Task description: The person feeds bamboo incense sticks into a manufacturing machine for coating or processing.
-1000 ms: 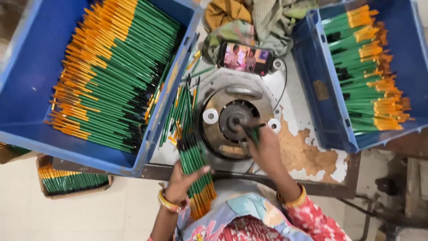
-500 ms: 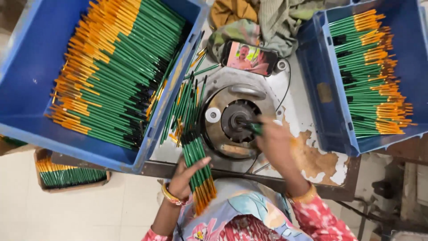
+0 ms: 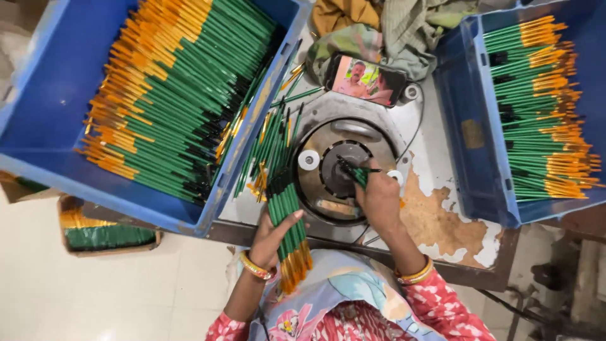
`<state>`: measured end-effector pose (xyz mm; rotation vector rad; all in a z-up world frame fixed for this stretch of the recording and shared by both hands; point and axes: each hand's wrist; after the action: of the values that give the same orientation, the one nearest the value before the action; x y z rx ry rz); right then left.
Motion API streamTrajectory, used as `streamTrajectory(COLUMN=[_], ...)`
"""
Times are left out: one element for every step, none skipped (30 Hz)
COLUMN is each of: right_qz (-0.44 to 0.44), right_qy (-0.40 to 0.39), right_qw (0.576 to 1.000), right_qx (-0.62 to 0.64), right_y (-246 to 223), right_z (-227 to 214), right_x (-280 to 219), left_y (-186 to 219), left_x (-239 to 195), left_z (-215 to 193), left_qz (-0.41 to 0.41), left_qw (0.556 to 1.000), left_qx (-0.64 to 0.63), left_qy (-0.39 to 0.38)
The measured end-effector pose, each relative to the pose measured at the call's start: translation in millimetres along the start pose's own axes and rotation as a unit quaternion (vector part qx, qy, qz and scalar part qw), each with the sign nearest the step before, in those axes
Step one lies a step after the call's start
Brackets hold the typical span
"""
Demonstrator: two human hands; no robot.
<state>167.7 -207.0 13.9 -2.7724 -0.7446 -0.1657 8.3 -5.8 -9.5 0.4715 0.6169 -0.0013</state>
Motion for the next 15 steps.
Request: streamTrajectory(right_qz=[-0.001, -0.011, -0.022, -0.033, -0.014, 0.004, -0.008, 0.029, 0.066, 0.061, 0.027, 0.004, 0.010, -0.053, -0.115], right_qy=[-0.003, -0.003, -0.004, 0.001, -0.015, -0.038, -0.039, -0.014, 0.010, 0.008, -0.045, -0.095, -0.096, -0.168, -0.239], right_qw=[1.000, 1.000, 1.000, 0.999, 0.999, 0.999, 0.999, 0.999, 0.995, 0.995, 0.985, 0.965, 0.966, 0.959, 0.943], right_qx=[0.006, -0.007, -0.020, -0.015, -0.024, -0.031, -0.025, 0.027, 0.078, 0.082, 0.167, 0.243, 0.239, 0.222, 0.203], right_y=[-1, -1, -3, 1, 4, 4, -9, -17, -24, -34, -42, -47, -49, -50, -50], right_z=[-2, -6, -10, -10, -10, -10, -23, -35, -48, -59, -70, -86, -85, -83, -82], right_x=[0, -1, -2, 3, 7, 8, 3, -2, -7, -9, -10, -18, -18, -14, -11], left_y=[2, 2, 3, 6, 11, 14, 18, 20, 21, 17, 12, 3, 15, 30, 44], left_x=[-1, -2, -4, -4, -5, -12, -18, -21, -23, -24, -23, -21, -30, -33, -37], left_z=[-5, -10, -15, -13, -11, -10, -5, 0, 6, -1, -8, -13, 6, 25, 45], left_qz=[0.002, -0.016, -0.033, -0.021, -0.027, -0.035, -0.024, -0.024, -0.024, -0.020, 0.017, 0.044, 0.038, 0.101, 0.164], left_qw=[1.000, 1.000, 0.998, 0.999, 0.999, 0.998, 0.999, 0.997, 0.993, 0.994, 0.979, 0.955, 0.955, 0.934, 0.906], left_qx=[0.002, 0.010, 0.017, 0.016, 0.021, 0.025, 0.022, 0.050, 0.079, 0.078, 0.144, 0.206, 0.204, 0.270, 0.333], left_qy=[0.006, -0.018, -0.042, -0.040, -0.041, -0.035, -0.027, -0.056, -0.085, -0.080, -0.140, -0.208, -0.211, -0.209, -0.205])
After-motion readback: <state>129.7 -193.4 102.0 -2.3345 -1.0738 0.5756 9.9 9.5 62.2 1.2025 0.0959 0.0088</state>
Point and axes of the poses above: each hand's wrist, its own x-axis towards the middle knuckle, its own z-axis out of the palm, y = z × x, and after that the axes turned 14 degrees about -x, right-handed
